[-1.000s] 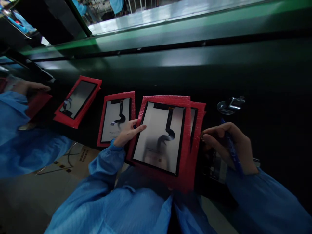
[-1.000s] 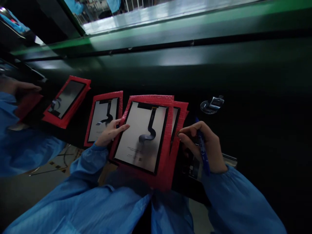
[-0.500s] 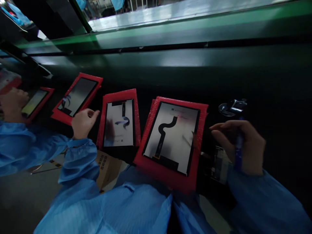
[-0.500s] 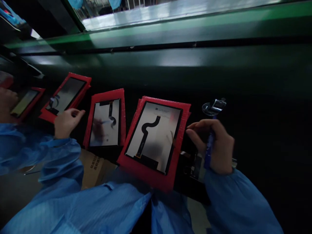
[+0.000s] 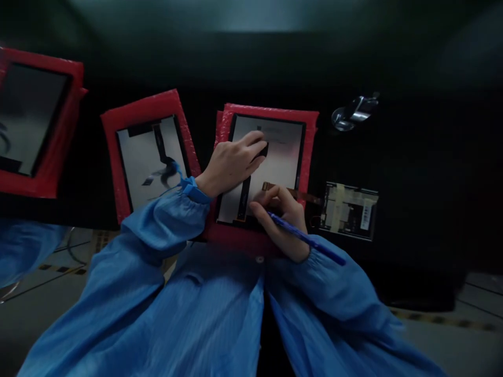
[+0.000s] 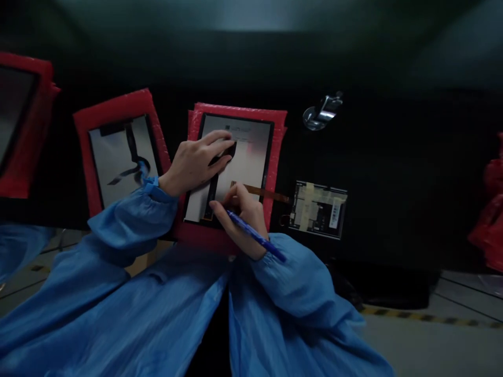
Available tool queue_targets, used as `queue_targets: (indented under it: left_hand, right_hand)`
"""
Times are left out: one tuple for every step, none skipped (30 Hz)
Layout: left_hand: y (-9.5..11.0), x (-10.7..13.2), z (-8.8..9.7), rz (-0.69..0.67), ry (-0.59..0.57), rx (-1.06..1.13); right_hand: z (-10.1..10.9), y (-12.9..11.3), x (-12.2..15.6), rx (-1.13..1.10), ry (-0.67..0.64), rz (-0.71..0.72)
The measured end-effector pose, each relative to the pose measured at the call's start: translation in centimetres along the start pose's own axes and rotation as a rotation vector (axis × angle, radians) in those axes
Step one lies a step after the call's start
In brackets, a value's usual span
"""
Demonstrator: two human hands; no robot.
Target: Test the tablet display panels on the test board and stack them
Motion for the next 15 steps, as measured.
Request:
queue_targets:
  left_hand:
    - [-0.2,0.2,-0.1,-0.002,0.0,0.018]
    - [-0.4,0.4,0.0,-0.001,0.004,0.038]
    - [-0.5,0.6,0.1,0.005,0.006,0.058]
    - [-0.5,0.6,0.1,0.014,0.006,0.075]
    - [-0.5,0.7,0.1,0.024,0.003,0.09]
    - [-0.5,0.7,0.1,0.034,-0.002,0.1]
    - [-0.5,0.6,0.1,0.042,-0.006,0.107]
    - [-0.5,0.6,0.0,0.046,-0.009,0.109]
    - [-0.4,0.6,0.0,0.048,-0.01,0.108]
    - [-0.4,0.6,0.0,0.049,-0.011,0.106]
    - [-0.4,0.5,0.0,0.051,-0.014,0.106]
    - [-0.4,0.5,0.0,0.054,-0.016,0.108]
    - [-0.4,0.5,0.0,0.058,-0.018,0.112]
    - [-0.5,0.6,0.0,0.063,-0.021,0.114]
    - [-0.5,0.6,0.0,0.068,-0.024,0.116]
  right_hand:
    - [-0.3,0.2,-0.1,0.037,0.006,0.008]
    - [-0.4,0.2,-0.1,0.082,0.012,0.029]
    - [-0.5,0.0,-0.1,0.125,0.021,0.055]
    - [-0.6,-0.2,-0.1,0.161,0.028,0.078]
    - [-0.6,-0.4,-0.1,0.191,0.033,0.094]
    - [-0.6,-0.6,-0.1,0.219,0.029,0.104]
    - [-0.7,-0.7,0.0,0.247,0.022,0.108]
    - [-0.8,-0.8,0.0,0.273,0.018,0.109]
    - [-0.8,-0.8,0.0,0.294,0.013,0.11]
    - [-0.9,-0.8,0.1,0.307,0.012,0.114]
    - [-0.9,-0.8,0.1,0.309,0.013,0.123]
    - [-1.0,-0.8,0.1,0.302,0.018,0.133]
    - [-1.0,-0.8,0.1,0.293,0.025,0.142]
    - [-1.0,-0.8,0.2,0.284,0.034,0.147]
    - [-0.8,-0.7,0.2,0.27,0.055,0.141]
Point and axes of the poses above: each hand's wrist, its own x-axis away from the middle knuckle, its own z-axis out of the back of the hand, y = z × x, the point moved 8 cm from there along -x, towards the middle knuckle, and after that the axes turned 14 degrees about x, right-handed, at the moved point
